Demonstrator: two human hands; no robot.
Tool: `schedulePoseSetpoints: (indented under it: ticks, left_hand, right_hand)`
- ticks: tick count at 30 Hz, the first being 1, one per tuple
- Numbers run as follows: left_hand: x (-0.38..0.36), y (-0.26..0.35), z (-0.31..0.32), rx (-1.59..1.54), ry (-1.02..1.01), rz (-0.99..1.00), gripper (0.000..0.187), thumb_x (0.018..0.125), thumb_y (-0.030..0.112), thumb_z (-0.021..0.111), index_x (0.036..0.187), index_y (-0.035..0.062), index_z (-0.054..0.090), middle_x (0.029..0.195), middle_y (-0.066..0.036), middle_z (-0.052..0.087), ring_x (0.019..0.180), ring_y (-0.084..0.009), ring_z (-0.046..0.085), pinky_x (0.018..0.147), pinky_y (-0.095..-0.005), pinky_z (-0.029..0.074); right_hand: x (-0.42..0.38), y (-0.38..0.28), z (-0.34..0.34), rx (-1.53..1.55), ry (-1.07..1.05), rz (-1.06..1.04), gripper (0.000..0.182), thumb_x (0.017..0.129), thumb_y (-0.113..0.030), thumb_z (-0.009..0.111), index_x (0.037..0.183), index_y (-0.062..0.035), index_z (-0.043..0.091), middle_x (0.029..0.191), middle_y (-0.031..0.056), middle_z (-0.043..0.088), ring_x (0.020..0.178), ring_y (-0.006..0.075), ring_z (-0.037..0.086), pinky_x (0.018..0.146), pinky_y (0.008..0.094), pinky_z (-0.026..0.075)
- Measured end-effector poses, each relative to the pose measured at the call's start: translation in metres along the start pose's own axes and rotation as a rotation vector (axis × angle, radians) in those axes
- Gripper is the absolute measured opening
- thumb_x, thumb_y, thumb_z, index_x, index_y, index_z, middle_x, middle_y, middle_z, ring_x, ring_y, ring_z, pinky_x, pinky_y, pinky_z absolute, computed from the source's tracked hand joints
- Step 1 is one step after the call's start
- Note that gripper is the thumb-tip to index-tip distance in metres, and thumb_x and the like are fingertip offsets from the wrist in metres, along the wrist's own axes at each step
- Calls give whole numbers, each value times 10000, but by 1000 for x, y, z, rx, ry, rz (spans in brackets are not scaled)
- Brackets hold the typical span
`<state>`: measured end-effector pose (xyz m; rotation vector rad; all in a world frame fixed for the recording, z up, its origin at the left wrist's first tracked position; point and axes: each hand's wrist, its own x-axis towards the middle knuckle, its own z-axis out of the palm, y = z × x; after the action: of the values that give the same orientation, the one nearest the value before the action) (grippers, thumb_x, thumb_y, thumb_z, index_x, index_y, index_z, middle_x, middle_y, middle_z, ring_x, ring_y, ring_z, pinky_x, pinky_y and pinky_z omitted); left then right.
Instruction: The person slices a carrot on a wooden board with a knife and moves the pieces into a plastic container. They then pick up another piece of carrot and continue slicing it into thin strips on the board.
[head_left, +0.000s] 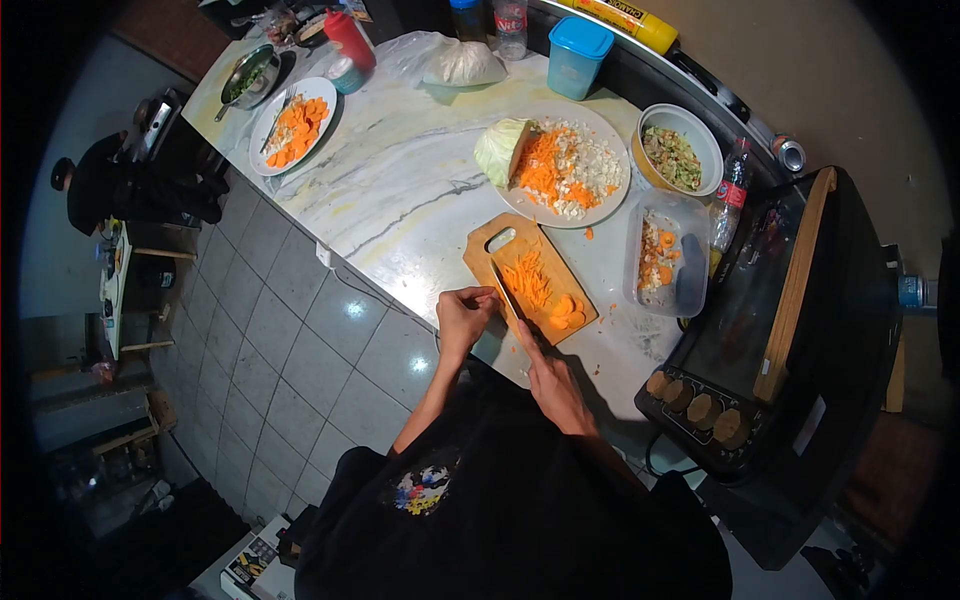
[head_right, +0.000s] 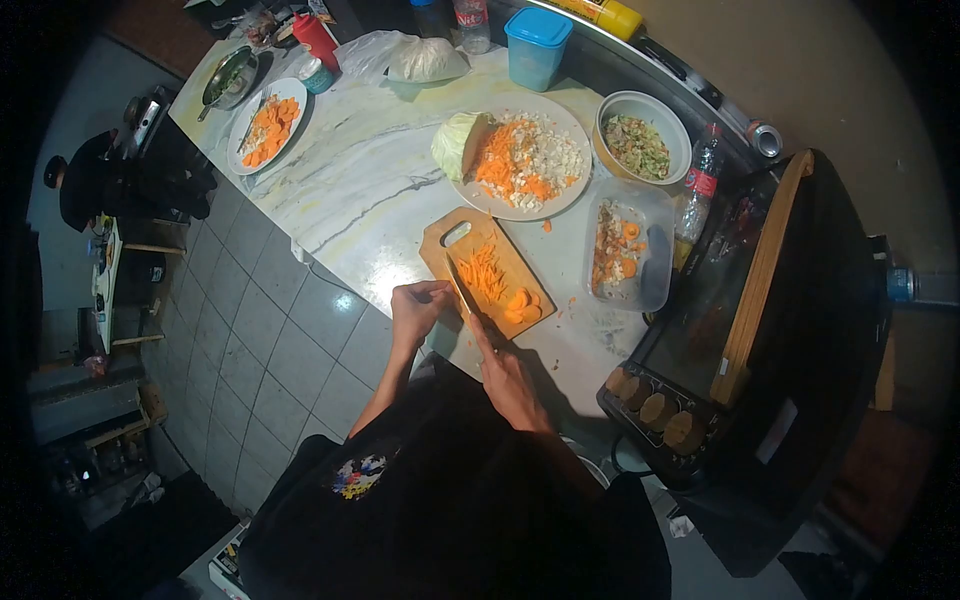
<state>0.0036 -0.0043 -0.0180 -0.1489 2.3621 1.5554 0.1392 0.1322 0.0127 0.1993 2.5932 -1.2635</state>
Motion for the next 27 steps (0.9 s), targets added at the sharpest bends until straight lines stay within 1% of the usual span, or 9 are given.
schedulePoseSetpoints:
  ticks: [7, 9, 12, 16, 19, 21, 25, 27]
  left_hand:
    - [-1, 2, 0, 27, 19, 30, 165, 791, 38, 708, 906, -78, 728, 741, -115, 721, 670, -111, 669, 656, -248, 542]
    - [-3, 5, 0, 16, 28, -4, 197, 777, 80, 709, 927, -43, 744, 749, -104, 715, 684, -118, 643, 672, -267, 522]
    - [-3, 2, 2, 40, 57, 27, 199, 781, 89, 708, 931, -37, 746, 749, -110, 717, 688, -122, 649, 676, -275, 526]
    - [-4, 3, 2, 59, 52, 22, 208, 784, 98, 708, 944, -29, 747, 770, -122, 726, 699, -131, 660, 683, -287, 532]
    - [-4, 2, 3, 69, 41, 24, 220, 786, 100, 704, 963, -24, 744, 801, -142, 735, 710, -145, 675, 690, -295, 538]
    - [-4, 1, 5, 67, 75, 76, 186, 792, 74, 691, 932, -41, 736, 731, -143, 724, 638, -119, 675, 632, -263, 536]
    - [-5, 2, 5, 97, 87, 91, 191, 787, 80, 694, 931, -38, 737, 733, -149, 724, 641, -125, 679, 634, -267, 537]
    - [-4, 0, 5, 93, 91, 92, 198, 781, 82, 695, 936, -35, 736, 744, -157, 726, 646, -130, 684, 633, -272, 539]
  right_hand:
    - [-1, 0, 6, -1, -2, -28, 828, 863, 51, 525, 1550, -226, 155, 854, 281, 634, 771, 443, 636, 677, 499, 505]
    - [-1, -2, 5, -31, -49, 26, 825, 860, 53, 524, 1548, -230, 167, 878, 279, 637, 794, 442, 641, 684, 502, 508]
    - [-3, -5, 6, -7, 19, -14, 808, 859, 50, 529, 1542, -230, 201, 891, 283, 631, 804, 445, 642, 685, 502, 506]
    - [-4, -3, 10, -53, 19, 5, 787, 859, 43, 534, 1535, -228, 235, 876, 290, 612, 799, 458, 636, 680, 506, 502]
    - [-5, -4, 11, -21, 81, -43, 779, 860, 33, 541, 1530, -238, 253, 858, 297, 592, 784, 467, 628, 670, 509, 498]
    - [-5, -1, 13, -30, 63, -22, 790, 859, 32, 540, 1532, -257, 244, 846, 297, 585, 786, 471, 626, 670, 518, 496]
    - [-5, 0, 14, -34, 79, -34, 800, 859, 29, 541, 1534, -270, 233, 851, 300, 587, 785, 471, 627, 667, 524, 494]
    - [-5, -2, 12, -40, 50, -6, 800, 861, 24, 540, 1535, -274, 227, 856, 303, 589, 790, 473, 628, 669, 529, 493]
